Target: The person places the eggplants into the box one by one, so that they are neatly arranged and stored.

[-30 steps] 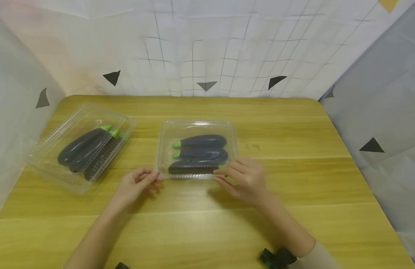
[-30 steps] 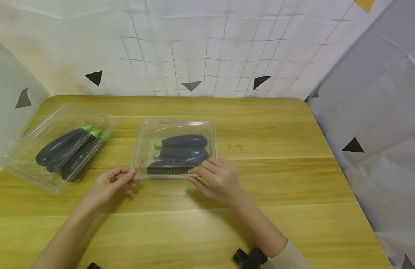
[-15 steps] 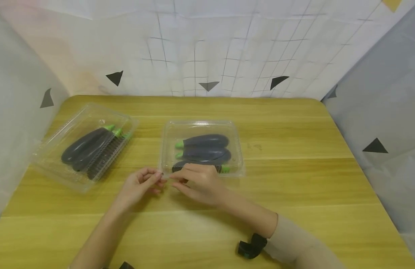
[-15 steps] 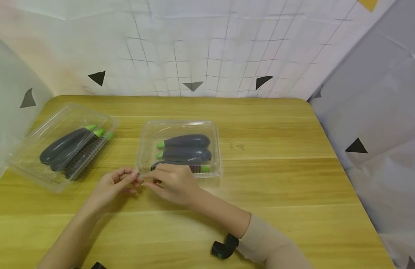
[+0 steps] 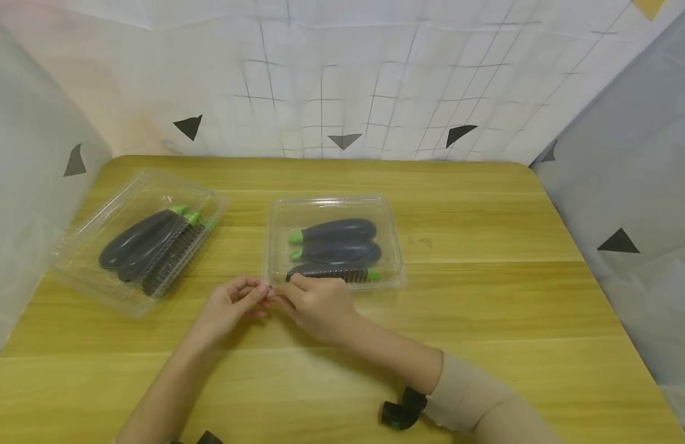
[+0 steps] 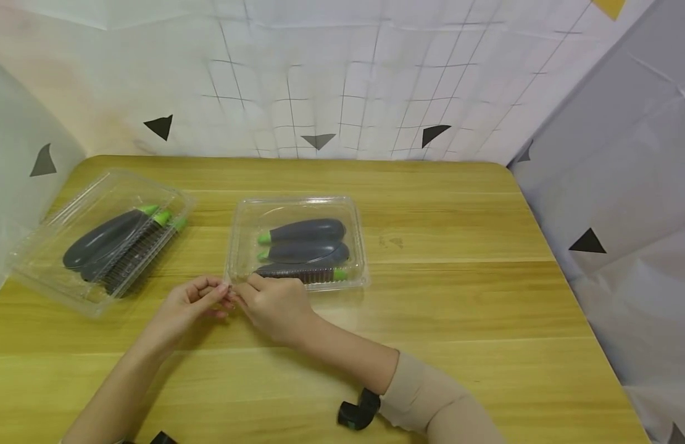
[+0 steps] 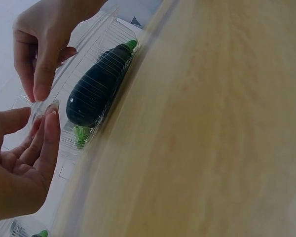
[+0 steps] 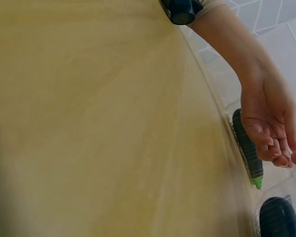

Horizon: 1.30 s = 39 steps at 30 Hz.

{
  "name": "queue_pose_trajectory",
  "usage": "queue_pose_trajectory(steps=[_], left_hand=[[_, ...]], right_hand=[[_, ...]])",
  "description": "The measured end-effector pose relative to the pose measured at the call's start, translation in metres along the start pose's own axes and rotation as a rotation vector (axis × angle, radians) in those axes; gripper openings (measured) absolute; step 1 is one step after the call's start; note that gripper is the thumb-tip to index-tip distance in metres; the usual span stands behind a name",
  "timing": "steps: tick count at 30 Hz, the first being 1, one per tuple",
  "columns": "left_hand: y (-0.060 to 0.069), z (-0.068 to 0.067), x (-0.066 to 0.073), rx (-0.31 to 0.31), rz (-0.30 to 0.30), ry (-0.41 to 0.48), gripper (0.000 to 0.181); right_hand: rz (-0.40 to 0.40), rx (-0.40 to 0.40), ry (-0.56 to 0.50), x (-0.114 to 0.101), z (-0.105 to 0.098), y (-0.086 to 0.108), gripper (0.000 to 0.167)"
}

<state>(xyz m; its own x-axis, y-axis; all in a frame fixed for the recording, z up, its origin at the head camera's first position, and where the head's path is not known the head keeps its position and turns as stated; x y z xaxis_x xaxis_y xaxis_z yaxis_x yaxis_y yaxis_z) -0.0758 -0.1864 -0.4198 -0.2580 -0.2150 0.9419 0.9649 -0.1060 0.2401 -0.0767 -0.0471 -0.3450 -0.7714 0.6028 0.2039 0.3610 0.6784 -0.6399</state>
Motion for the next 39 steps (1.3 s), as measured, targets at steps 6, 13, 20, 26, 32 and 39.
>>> queue_pose_trajectory(steps=[6,13,20,26,32,39], left_hand=[[0.000,0.001,0.000,-0.013,-0.010,0.006,0.033],[0.000,0.003,0.001,-0.044,0.015,0.051,0.034],[0.001,0.002,-0.001,-0.039,-0.037,0.083,0.033],[0.001,-0.001,-0.004,-0.011,-0.074,0.042,0.032],[0.000,-0.002,-0.002,-0.015,-0.045,0.007,0.028],[0.000,-0.001,0.000,0.008,-0.011,0.004,0.026]], right_hand=[[0.000,-0.020,0.044,-0.005,0.001,-0.001,0.012],[0.007,-0.015,0.038,-0.005,0.002,-0.003,0.008],[-0.031,-0.009,0.035,-0.005,0.005,-0.002,0.012],[-0.081,-0.005,0.067,-0.007,0.007,-0.001,0.012],[-0.103,-0.021,0.098,-0.010,0.007,-0.005,0.013],[-0.101,-0.016,0.099,-0.012,0.008,-0.006,0.013]])
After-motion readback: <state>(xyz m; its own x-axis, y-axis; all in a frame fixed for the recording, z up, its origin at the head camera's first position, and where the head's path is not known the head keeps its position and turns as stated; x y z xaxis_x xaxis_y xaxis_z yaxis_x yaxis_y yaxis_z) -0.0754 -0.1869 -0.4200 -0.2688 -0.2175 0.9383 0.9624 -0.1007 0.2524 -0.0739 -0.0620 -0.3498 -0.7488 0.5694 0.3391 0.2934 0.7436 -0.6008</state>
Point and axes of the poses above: each hand's wrist, its own y-axis away from the middle knuckle, its own z-axis out of the palm, x = y × z, the point moved 7 cm from there along -y, towards the middle knuckle, and after that the axes turned 15 degrees about y, right-handed, at the moved point
